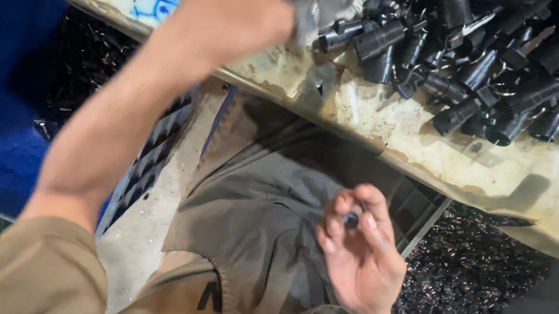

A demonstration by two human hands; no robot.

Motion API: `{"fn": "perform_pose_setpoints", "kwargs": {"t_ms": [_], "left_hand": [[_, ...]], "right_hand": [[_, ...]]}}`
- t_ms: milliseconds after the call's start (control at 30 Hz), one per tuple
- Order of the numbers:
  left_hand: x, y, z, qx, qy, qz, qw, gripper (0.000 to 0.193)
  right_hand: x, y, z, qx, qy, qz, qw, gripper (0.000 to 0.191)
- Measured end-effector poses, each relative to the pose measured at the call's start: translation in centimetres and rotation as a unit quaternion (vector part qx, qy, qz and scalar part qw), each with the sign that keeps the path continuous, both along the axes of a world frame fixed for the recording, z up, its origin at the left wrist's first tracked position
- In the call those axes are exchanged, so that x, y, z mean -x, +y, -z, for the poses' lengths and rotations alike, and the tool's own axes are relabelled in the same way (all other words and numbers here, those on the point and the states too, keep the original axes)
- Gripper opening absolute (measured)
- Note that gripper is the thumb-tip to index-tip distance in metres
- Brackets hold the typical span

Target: The person picks small black cylindrical connector components one at a time from a pile on the workbench, presses and rubs each part with a small gray pad held in the left hand, then places the handled parts into a bin below the bench. The cycle repeats continuously across the episode.

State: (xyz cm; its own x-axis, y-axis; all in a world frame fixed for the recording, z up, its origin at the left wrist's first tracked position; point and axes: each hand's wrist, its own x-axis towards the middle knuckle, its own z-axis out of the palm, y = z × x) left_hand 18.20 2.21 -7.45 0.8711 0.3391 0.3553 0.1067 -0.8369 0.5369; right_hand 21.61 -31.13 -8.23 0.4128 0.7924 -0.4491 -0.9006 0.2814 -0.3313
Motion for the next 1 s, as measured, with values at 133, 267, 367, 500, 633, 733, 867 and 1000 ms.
{"fn": "perform_pose_setpoints", "kwargs": {"t_ms": [133, 267, 367, 500, 633, 733, 867, 1000], "left_hand": [[3.3, -7.1, -4.0, 0.087, -0.063, 0.124, 0.986, 0.028], [4.1, -12.6, -2.6, 0.145, -0.077, 0.146, 0.976, 0.034], [5.5, -13.8, -0.7, 0.288, -0.069, 0.067, 0.953, 0.027], [7.0, -14.3, 0.9, 0.566, -0.061, -0.018, 0.822, 0.015], [7.2, -14.8, 1.3, 0.814, -0.132, 0.032, 0.564, 0.026], [6.9, -15.0, 1.0, 0.76, -0.023, -0.012, 0.649, 0.037], [6.6, -15.2, 0.2, 0.897, -0.108, 0.051, 0.425, 0.039], [5.9, -15.9, -0.2, 0.874, -0.076, 0.041, 0.478, 0.029]], "right_hand": [[-0.4, 2.2, -0.4, 0.027, 0.035, 0.008, 0.999, 0.045], [-0.9, 2.8, -0.6, -0.053, 0.046, -0.04, 0.997, 0.043], [-1.0, 1.9, -0.4, -0.046, 0.118, -0.036, 0.991, 0.022], [-0.9, 0.3, 0.3, -0.027, 0.066, 0.008, 0.997, 0.037], [-1.3, -1.0, 1.0, 0.043, 0.056, -0.002, 0.998, 0.048], [-1.6, -1.7, 1.4, -0.124, 0.078, -0.022, 0.989, 0.036], [-1.5, -2.5, 2.0, -0.112, 0.101, 0.025, 0.988, 0.039], [-1.4, -3.3, 2.6, -0.041, 0.089, 0.052, 0.994, 0.04]]}}
